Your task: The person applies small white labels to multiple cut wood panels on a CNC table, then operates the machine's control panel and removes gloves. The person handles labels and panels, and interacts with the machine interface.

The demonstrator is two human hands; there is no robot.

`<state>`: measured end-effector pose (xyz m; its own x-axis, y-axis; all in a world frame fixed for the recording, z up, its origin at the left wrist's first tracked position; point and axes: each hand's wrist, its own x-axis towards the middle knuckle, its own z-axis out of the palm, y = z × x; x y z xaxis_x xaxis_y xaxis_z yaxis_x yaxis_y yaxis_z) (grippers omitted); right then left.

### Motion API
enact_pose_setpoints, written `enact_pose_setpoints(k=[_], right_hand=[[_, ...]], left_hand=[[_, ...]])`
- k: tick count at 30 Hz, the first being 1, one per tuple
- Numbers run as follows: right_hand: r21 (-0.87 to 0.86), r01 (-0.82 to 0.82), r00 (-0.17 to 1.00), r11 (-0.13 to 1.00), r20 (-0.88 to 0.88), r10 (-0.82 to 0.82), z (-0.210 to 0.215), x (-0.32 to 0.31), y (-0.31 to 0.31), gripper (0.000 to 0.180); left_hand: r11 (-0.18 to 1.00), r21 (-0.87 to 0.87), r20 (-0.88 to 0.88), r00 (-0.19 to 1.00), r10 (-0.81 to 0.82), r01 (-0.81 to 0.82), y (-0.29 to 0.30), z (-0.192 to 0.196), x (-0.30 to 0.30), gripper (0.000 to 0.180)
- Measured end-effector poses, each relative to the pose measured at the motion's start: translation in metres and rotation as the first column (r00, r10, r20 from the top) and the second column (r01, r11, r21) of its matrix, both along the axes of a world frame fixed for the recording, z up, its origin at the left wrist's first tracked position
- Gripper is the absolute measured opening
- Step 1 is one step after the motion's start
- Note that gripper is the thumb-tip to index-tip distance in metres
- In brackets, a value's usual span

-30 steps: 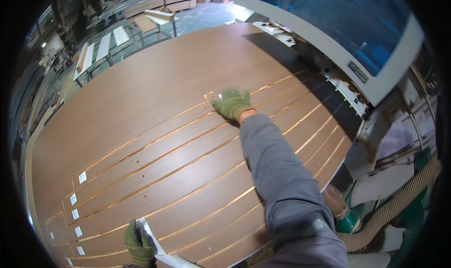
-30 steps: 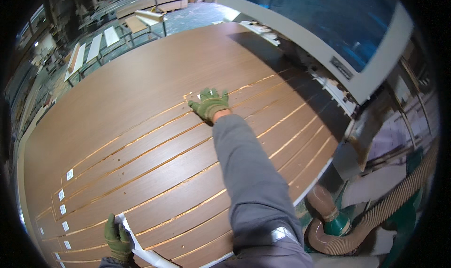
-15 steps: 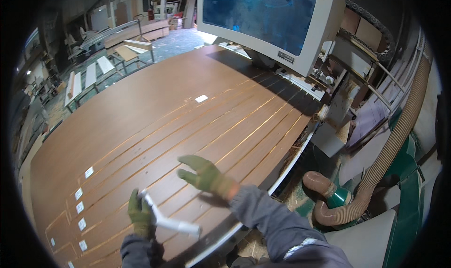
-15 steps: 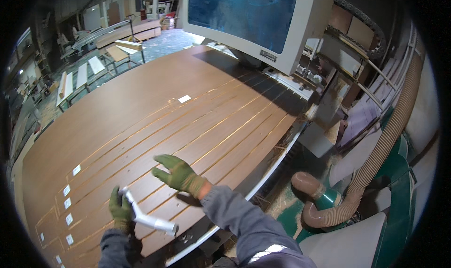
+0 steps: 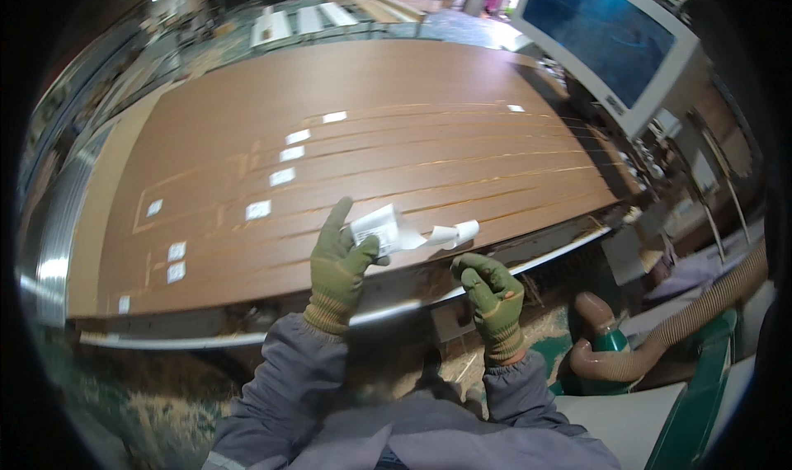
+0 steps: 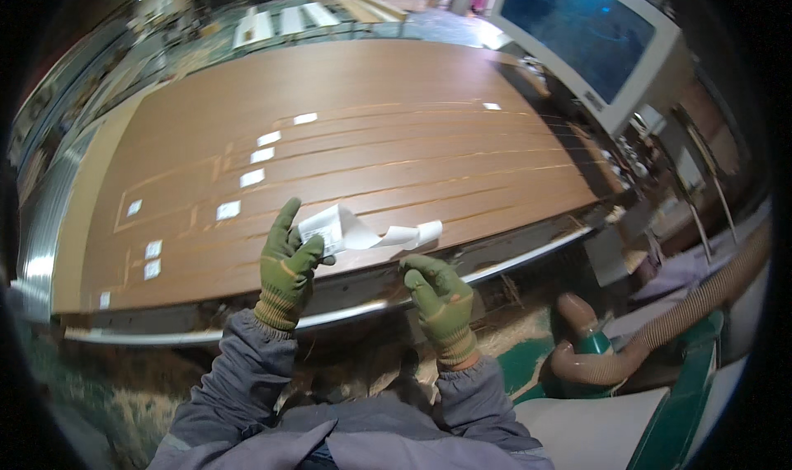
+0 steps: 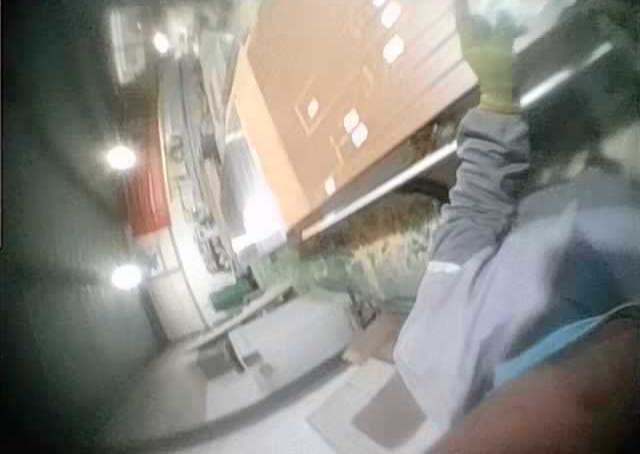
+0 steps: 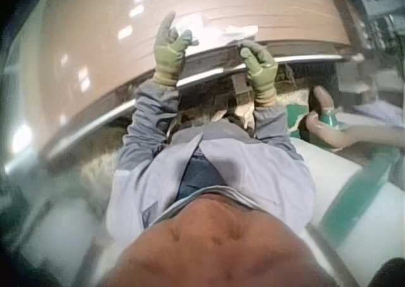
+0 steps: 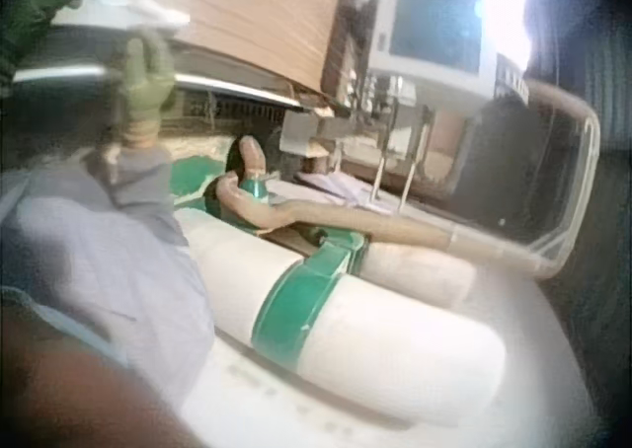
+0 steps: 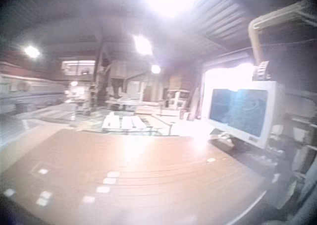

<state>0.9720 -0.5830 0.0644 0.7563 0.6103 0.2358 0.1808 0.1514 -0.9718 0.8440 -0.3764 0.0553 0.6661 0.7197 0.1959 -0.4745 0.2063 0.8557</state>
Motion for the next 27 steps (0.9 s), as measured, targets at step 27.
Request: enact_pose_setpoints(k=[27], right_hand=[[-0.319, -0.830, -0.072, 0.457, 0.875, 0.479, -0.049, -0.321, 0.088, 0.033]], left_hand=[[0.485, -0.528, -0.326, 0.694, 0.642, -0.697, -0.149, -0.097, -0.359, 0.053]])
